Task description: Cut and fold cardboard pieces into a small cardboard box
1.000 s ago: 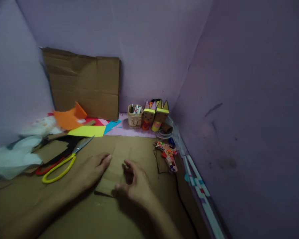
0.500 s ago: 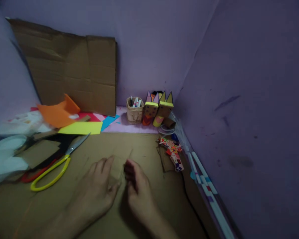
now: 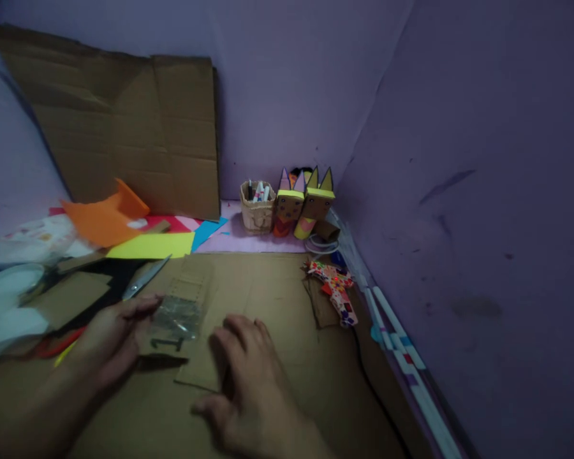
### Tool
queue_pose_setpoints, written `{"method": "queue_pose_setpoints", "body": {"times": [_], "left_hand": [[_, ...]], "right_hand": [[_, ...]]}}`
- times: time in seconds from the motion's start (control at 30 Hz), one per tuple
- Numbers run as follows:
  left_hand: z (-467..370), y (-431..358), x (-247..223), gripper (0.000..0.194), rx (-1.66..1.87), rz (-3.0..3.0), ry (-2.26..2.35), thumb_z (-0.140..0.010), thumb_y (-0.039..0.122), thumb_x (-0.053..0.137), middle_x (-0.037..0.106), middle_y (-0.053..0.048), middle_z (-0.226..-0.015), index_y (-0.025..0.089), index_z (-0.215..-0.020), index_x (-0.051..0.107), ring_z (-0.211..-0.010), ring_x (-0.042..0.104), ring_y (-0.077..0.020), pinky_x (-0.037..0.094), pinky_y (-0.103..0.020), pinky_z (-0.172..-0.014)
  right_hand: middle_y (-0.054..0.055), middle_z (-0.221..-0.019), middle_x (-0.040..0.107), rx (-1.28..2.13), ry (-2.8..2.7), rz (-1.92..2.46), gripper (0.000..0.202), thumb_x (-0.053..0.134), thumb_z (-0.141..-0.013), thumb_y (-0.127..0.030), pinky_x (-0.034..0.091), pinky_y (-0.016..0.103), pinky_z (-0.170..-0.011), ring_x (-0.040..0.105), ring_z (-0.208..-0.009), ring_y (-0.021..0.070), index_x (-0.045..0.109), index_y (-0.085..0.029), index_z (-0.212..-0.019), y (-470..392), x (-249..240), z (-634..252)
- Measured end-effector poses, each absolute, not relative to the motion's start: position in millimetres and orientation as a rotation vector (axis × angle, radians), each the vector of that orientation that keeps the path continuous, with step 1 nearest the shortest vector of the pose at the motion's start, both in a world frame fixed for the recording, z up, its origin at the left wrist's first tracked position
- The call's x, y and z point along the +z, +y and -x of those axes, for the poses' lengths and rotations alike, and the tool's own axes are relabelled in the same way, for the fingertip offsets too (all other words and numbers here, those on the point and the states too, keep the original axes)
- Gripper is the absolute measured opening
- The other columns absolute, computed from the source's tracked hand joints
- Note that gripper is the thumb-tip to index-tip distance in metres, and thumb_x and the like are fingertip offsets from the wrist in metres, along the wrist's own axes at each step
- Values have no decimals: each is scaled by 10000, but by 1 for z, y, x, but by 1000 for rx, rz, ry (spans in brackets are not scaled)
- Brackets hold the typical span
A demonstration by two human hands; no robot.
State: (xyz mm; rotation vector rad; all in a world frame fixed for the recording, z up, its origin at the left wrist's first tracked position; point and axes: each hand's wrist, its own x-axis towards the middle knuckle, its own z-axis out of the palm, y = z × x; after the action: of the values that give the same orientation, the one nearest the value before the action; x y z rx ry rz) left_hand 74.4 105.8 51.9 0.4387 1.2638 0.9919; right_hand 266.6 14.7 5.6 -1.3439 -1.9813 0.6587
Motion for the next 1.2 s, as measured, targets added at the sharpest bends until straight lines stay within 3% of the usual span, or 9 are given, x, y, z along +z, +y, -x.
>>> {"method": "queue_pose_setpoints", "body": {"times": [0.1, 0.3, 0.47, 0.63, 0.87, 1.07, 1.2], "left_hand": [[-71, 107, 46, 248, 891, -578, 1241, -680, 55, 521, 613, -35, -619, 116, -920, 546, -517, 616, -178, 526, -300, -491], [-74, 104, 38, 416, 851, -751, 1377, -632, 138, 636, 598, 13, -638, 140, -1027, 503, -496, 572, -117, 478, -212, -449], [-80, 100, 31, 514, 883, -979, 1448, -559, 189, 657, 499, 84, -537, 143, -1042, 486, -407, 478, -91, 349, -166, -353], [-82, 100, 34, 441, 824, -1059, 1508, -555, 182, 616, 496, 72, -553, 130, -982, 520, -427, 494, -101, 353, -186, -370], [-80, 102, 23, 438, 820, -1079, 1493, -560, 193, 596, 512, 70, -555, 138, -986, 512, -405, 475, -96, 346, -189, -359], [-78, 102, 24, 428, 808, -1110, 1480, -558, 214, 591, 519, 62, -579, 128, -970, 511, -448, 475, -95, 341, -185, -380], [-78, 100, 32, 462, 822, -1084, 1464, -552, 220, 608, 514, 64, -569, 130, -994, 507, -466, 495, -109, 345, -196, -407]], "right_hand": [[128, -1324, 461, 604, -2148, 1398, 565, 649, -713, -451, 196, 535, -1070, 366, -1252, 305, 491, -198, -1192, 16, 10, -263], [89, -1167, 570, 684, -2108, 1453, 249, 654, -728, -311, 278, 467, -1032, 454, -1155, 262, 599, -193, -940, 18, 23, -273], [46, -787, 609, 721, -1924, 1462, 185, 661, -725, -348, 456, 365, -724, 556, -774, 204, 599, -194, -807, 23, 24, -277], [80, -911, 600, 571, -1786, 1545, 223, 565, -801, -270, 459, 320, -667, 572, -788, 194, 617, -211, -1009, 45, 11, -268], [39, -752, 605, 527, -1854, 1634, 115, 558, -811, -234, 420, 268, -602, 570, -667, 159, 646, -197, -746, 59, 1, -261], [58, -792, 588, 390, -2059, 1730, 118, 443, -828, -206, 349, 281, -541, 547, -624, 171, 551, -188, -786, 59, 3, -255], [31, -740, 534, 523, -1859, 1660, 152, 361, -868, -246, 365, 280, -583, 512, -652, 163, 447, -203, -750, 58, 8, -263]]}}
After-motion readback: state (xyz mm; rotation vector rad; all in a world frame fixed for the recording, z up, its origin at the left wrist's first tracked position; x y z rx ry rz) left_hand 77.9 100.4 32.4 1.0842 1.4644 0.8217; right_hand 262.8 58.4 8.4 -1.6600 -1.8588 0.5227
